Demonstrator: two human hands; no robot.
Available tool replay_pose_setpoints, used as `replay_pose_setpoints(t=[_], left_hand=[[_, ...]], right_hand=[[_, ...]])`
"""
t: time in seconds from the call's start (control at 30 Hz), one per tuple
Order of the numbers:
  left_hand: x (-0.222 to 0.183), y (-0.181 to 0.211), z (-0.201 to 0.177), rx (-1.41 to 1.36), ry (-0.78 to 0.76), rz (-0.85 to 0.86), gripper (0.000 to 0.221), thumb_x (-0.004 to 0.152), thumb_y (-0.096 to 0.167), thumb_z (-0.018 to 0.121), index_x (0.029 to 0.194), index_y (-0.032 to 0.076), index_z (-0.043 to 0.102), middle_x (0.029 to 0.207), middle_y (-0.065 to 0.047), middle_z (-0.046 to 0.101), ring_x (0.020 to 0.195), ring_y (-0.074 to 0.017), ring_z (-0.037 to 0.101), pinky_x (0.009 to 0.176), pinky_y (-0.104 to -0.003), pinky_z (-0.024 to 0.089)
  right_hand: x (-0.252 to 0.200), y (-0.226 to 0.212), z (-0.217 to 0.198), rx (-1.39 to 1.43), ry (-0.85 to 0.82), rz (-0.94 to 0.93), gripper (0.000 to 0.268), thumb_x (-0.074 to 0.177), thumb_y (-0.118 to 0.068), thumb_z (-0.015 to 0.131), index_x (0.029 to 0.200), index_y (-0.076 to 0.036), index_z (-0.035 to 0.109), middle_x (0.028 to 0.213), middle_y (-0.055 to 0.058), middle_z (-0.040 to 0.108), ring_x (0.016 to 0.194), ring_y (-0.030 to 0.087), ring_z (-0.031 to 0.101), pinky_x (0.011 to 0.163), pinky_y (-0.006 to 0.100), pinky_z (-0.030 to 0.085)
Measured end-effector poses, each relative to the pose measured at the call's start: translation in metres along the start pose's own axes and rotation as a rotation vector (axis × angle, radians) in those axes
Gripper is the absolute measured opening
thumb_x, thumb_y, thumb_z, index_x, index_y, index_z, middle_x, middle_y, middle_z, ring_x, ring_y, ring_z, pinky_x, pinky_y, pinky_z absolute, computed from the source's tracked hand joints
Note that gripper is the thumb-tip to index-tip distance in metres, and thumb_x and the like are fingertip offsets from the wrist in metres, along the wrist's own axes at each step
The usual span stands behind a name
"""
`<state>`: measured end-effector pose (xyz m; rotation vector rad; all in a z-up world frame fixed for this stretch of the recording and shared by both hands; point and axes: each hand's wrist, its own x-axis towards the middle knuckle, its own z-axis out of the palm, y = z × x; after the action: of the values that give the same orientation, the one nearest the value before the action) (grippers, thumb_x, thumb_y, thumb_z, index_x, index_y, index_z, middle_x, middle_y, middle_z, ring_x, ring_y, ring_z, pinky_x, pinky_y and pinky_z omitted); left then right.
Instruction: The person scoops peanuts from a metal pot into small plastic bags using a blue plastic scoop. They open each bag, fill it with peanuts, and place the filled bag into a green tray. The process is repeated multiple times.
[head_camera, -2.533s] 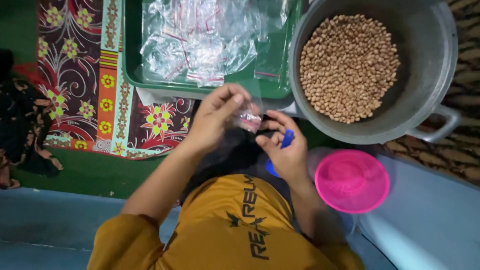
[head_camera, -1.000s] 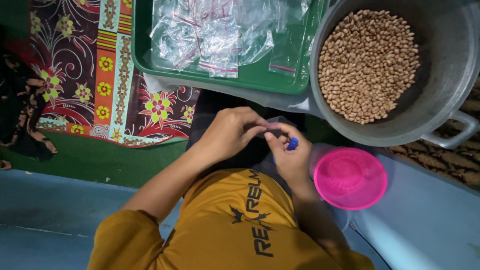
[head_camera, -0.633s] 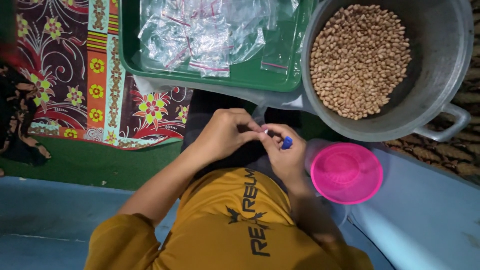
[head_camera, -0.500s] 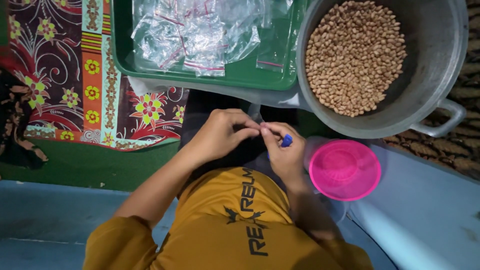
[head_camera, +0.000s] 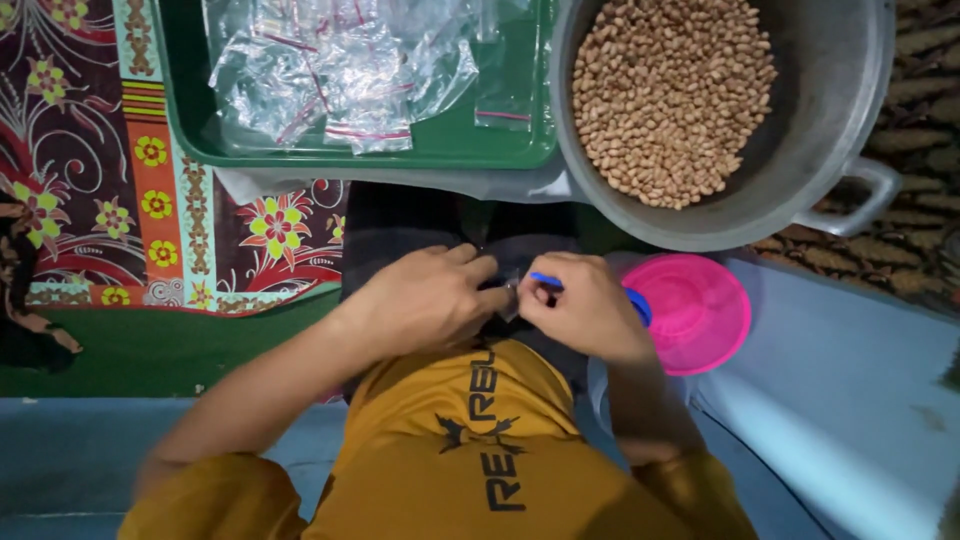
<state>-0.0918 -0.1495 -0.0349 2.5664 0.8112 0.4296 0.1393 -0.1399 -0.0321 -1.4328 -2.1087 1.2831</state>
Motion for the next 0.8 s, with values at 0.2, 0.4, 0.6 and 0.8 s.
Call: replay_pose_setpoints(t=[0.2,0.4,0.6,0.8], left_hand=[[0.009,-0.021,-0.057,-0.180,0.024,-0.016,0.019,0.101,0.018,0.061,0.083,0.012,0.066,0.079,-0.007,0.062,0.081,-0.0301,0.065,0.070,-0.035,0.053],[0.006,-0.029,-0.112,-0.034,0.270,-0.057,0.008,0.097,0.000,0.076,0.104,-0.003,0.074,0.100,-0.018,0.074,0.088,-0.0273,0.071,0.067,-0.033,0.065],[0.009,-0.032,-0.119,-0.083,0.318,-0.032,0.008,0.103,0.003,0.071,0.106,-0.003,0.069,0.102,-0.017,0.068,0.090,-0.0308,0.067,0.077,-0.040,0.056],[0.006,-0.035,-0.108,-0.047,0.252,-0.070,0.007,0.102,0.009,0.073,0.105,0.003,0.072,0.098,-0.011,0.069,0.086,-0.0277,0.065,0.068,-0.039,0.054]], right_hand=[[-0.021,-0.016,-0.035,0.455,0.015,0.096,0.017,0.094,-0.011,0.062,0.100,-0.005,0.076,0.076,0.008,0.066,0.076,0.015,0.057,0.071,0.033,0.052],[-0.049,-0.001,-0.074,0.192,1.261,-0.149,0.058,0.112,-0.039,0.031,0.079,-0.002,0.061,0.064,0.011,0.049,0.058,0.022,0.047,0.061,0.034,0.039],[-0.031,0.045,-0.090,0.034,1.235,-0.359,0.042,0.118,-0.042,0.043,0.111,-0.004,0.060,0.075,0.005,0.054,0.056,0.012,0.054,0.047,0.024,0.046],[-0.002,0.020,-0.067,-0.433,0.992,-0.140,0.026,0.117,-0.016,0.053,0.124,0.003,0.068,0.108,0.017,0.073,0.099,0.034,0.069,0.088,0.045,0.053]])
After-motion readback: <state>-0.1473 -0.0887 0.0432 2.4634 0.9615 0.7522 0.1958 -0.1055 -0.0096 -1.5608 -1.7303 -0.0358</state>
